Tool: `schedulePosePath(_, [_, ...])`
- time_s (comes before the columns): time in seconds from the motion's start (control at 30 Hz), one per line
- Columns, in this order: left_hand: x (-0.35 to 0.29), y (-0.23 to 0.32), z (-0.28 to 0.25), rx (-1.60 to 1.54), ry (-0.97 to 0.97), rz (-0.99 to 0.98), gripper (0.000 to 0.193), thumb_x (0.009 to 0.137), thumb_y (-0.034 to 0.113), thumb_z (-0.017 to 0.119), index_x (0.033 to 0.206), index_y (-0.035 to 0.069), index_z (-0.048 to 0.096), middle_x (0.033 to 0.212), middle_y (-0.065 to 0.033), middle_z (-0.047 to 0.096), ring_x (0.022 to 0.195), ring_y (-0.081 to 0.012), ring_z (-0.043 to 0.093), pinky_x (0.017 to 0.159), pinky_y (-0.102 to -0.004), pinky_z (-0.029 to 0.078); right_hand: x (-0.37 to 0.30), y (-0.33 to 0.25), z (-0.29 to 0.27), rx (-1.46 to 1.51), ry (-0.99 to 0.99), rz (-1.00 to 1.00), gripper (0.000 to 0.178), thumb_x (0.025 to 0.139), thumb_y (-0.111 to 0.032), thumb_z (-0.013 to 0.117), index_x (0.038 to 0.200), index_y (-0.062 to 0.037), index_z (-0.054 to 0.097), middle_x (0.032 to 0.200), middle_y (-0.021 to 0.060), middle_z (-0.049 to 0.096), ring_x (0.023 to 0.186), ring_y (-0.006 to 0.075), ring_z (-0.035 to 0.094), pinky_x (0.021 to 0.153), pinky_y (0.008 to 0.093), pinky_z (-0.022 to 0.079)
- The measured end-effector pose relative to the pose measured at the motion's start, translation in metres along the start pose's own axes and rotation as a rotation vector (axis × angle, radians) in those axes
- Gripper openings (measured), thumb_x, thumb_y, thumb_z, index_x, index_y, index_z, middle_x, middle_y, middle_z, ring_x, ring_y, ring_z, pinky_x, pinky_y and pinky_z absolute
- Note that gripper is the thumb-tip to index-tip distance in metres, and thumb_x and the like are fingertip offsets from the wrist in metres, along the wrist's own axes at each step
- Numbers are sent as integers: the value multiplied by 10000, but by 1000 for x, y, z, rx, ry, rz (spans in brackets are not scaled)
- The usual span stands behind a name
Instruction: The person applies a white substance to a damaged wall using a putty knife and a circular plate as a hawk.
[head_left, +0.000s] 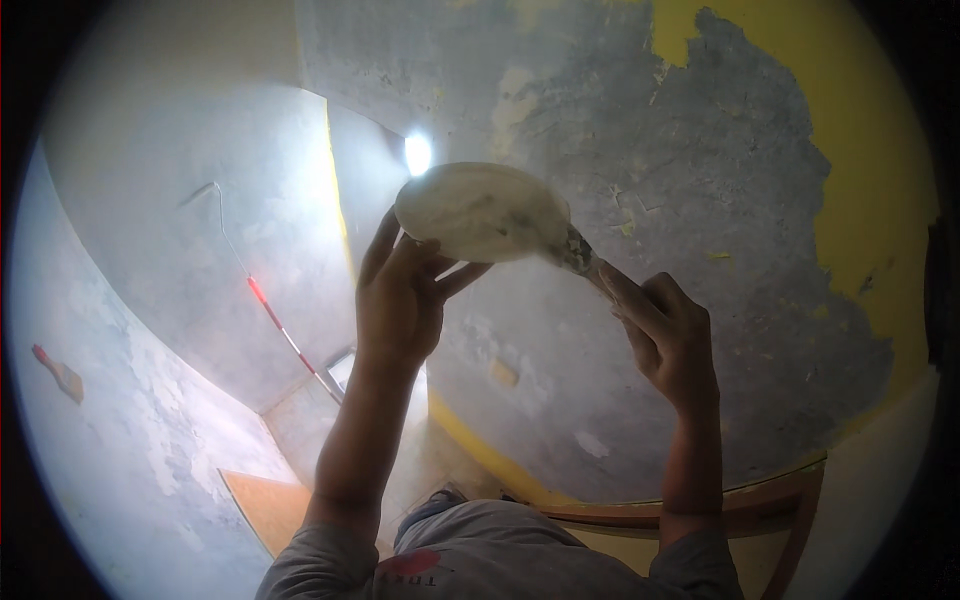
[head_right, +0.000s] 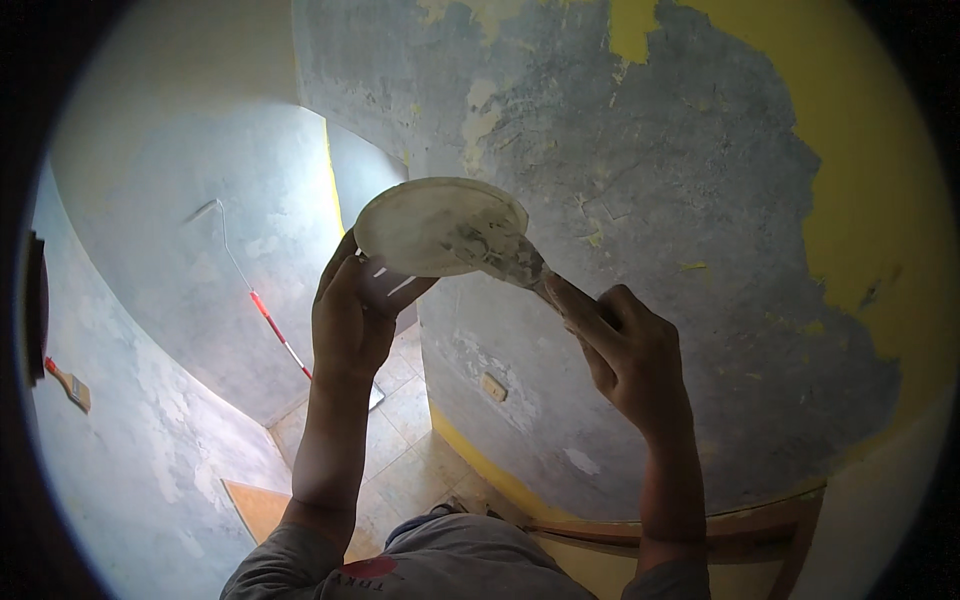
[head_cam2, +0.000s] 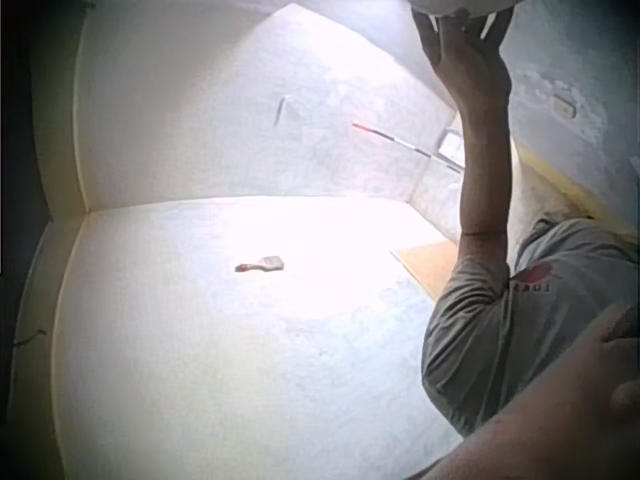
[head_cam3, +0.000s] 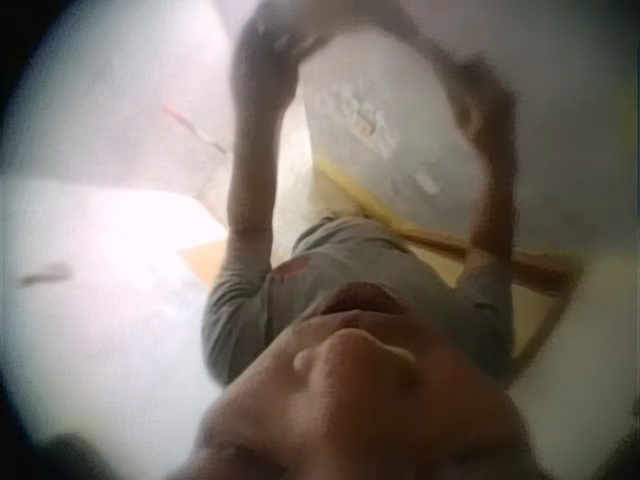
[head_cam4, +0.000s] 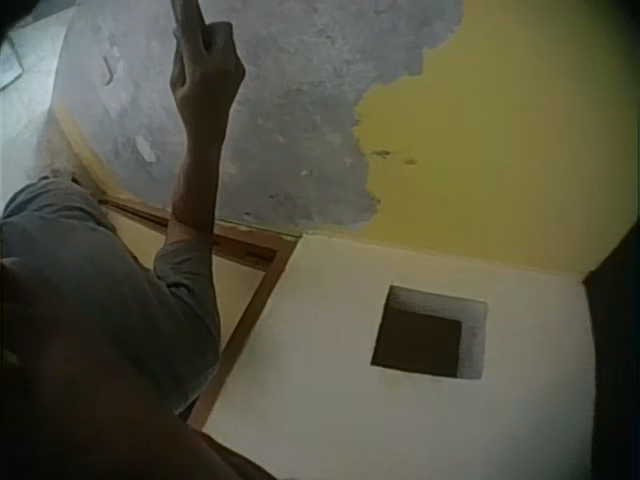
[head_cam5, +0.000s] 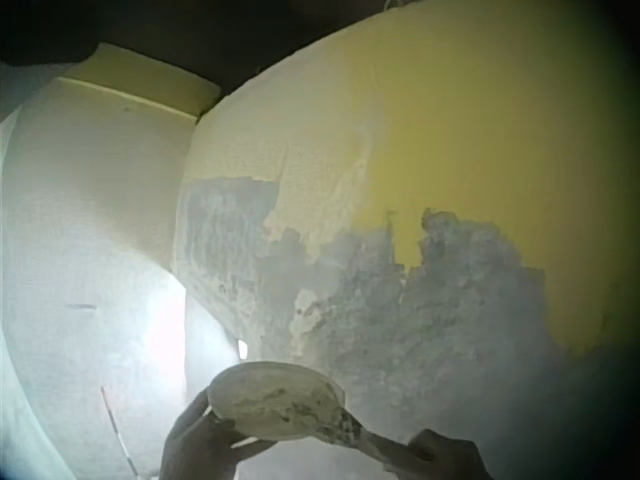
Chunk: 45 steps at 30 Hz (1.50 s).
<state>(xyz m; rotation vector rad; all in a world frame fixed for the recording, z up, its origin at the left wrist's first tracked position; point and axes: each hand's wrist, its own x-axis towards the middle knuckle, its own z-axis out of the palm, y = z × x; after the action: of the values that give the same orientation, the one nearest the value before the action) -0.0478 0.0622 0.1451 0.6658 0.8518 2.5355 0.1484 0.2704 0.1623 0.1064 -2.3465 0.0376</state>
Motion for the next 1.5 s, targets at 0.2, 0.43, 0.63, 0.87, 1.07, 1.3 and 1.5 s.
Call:
schedulePosePath(0.2, [-3,-9,-11,45,-25,-36,554,1000,41,381,1549,-34,353,1427,-255,559,1273,-402,627,1051,-589,563,-16,11,-15,30,-92,0,609,853,-62,773,1423,-245,664,749,31,558,610,137,574,541,318,512])
schedulePosePath(0.43, [0,-4,-29,55,43,5,579,1007,41,418,1579,2,336,1426,-229,570,1236,-368,659,1001,-561,599,-26,23,-24,48,-102,-46,598,821,-18,775,1374,-235,706,729,29,577,585,144,564,527,322,489])
schedulePosePath(0.63, [-7,5,-45,116,72,15,611,936,-4,388,1544,-51,353,1426,-250,566,1288,-392,627,1059,-599,555,-23,27,-2,229,4,42,579,829,40,754,1375,-144,700,787,47,641,643,132,595,558,299,491])
schedulePosePath(0.87, [-17,2,-78,116,49,-13,651,947,21,407,1589,-26,312,1473,-260,532,1226,-391,661,977,-543,617,5,22,40,315,-63,28,571,842,49,760,1369,-164,706,805,45,626,652,132,578,571,306,501])
schedulePosePath(1.07, [-27,6,-102,77,88,-16,649,958,24,412,1595,-30,307,1475,-261,531,1217,-383,663,972,-563,613,-11,33,37,299,-201,-46,606,822,46,774,1367,-213,711,799,32,598,647,134,567,568,313,506])
schedulePosePath(1.3, [-31,10,-123,145,62,-34,694,902,20,405,1583,-60,297,1430,-255,570,1231,-380,665,969,-555,626,-15,42,53,521,-59,-8,485,907,-66,742,1383,-27,657,761,31,614,642,116,562,561,291,486])
schedulePosePath(1.5, [-37,10,-134,82,3,-68,720,893,17,428,1592,-62,275,1459,-270,537,1243,-398,651,951,-566,627,-18,22,86,1478,-266,939,402,1021,-253,648,1281,53,663,664,13,553,506,73,466,444,243,340])
